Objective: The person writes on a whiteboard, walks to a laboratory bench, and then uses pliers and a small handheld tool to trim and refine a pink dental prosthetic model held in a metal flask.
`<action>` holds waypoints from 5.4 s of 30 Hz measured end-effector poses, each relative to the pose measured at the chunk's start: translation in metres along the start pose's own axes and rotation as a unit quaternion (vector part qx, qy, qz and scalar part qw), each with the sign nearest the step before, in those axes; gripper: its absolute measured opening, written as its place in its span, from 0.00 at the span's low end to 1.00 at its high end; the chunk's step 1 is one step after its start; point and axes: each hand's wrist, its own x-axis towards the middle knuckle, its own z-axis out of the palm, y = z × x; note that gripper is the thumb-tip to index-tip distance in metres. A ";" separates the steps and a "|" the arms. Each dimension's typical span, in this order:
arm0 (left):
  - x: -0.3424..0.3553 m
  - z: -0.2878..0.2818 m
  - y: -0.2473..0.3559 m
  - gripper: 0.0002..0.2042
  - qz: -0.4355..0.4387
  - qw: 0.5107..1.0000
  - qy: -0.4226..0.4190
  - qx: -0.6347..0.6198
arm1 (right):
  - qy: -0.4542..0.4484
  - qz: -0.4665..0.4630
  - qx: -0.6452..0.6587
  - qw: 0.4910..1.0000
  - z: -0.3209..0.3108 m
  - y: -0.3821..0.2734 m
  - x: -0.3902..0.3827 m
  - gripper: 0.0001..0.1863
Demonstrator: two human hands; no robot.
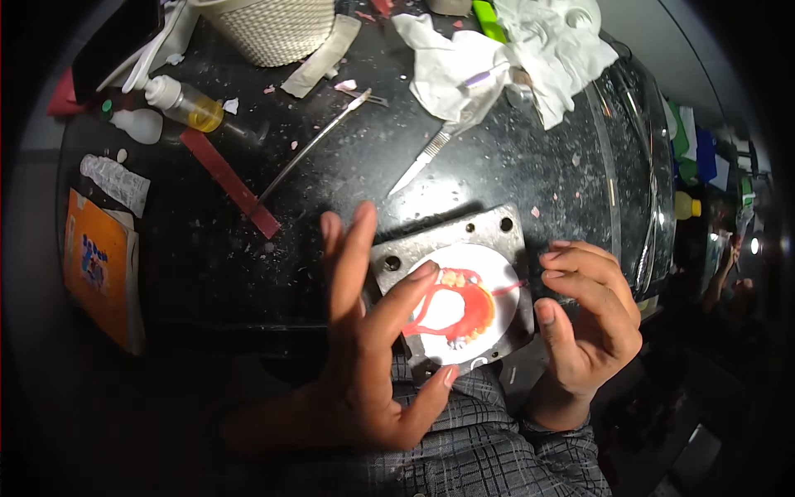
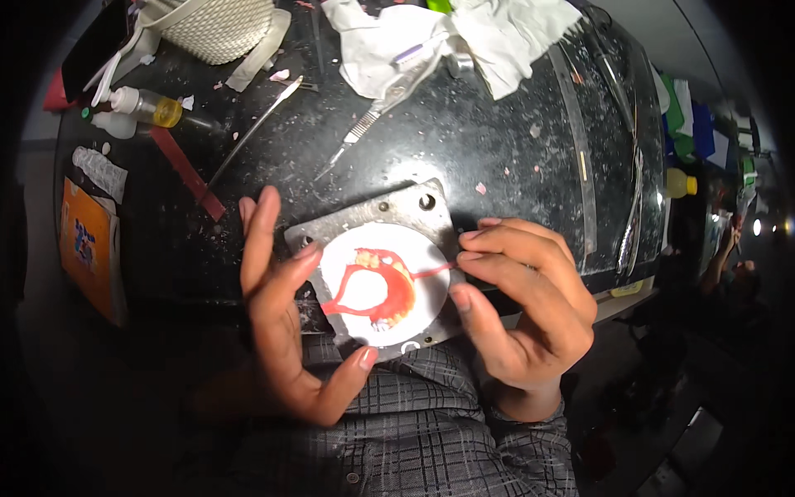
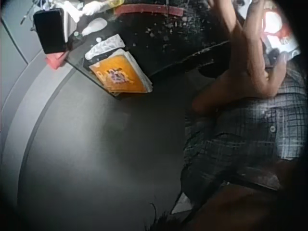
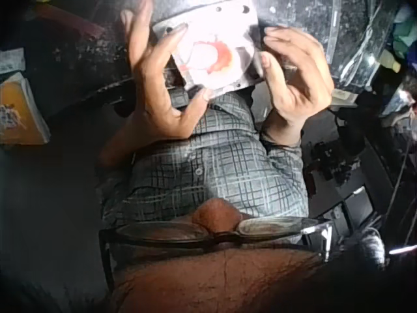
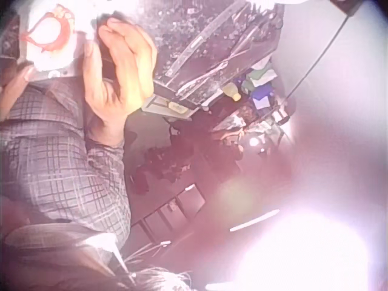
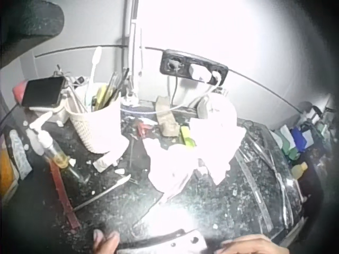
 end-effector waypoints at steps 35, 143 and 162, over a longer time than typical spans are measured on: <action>-0.005 0.000 -0.022 0.53 0.005 1.000 -0.007 -0.024 | -0.125 0.067 -0.104 0.984 0.030 -0.030 0.018 0.12; 0.024 0.029 0.023 0.31 -0.222 0.964 0.143 -0.004 | -0.178 -0.085 0.233 0.952 -0.030 0.068 -0.049 0.13; 0.020 0.022 0.028 0.31 -0.278 0.940 0.160 -0.117 | -0.137 -0.090 0.192 0.968 -0.019 0.067 -0.059 0.12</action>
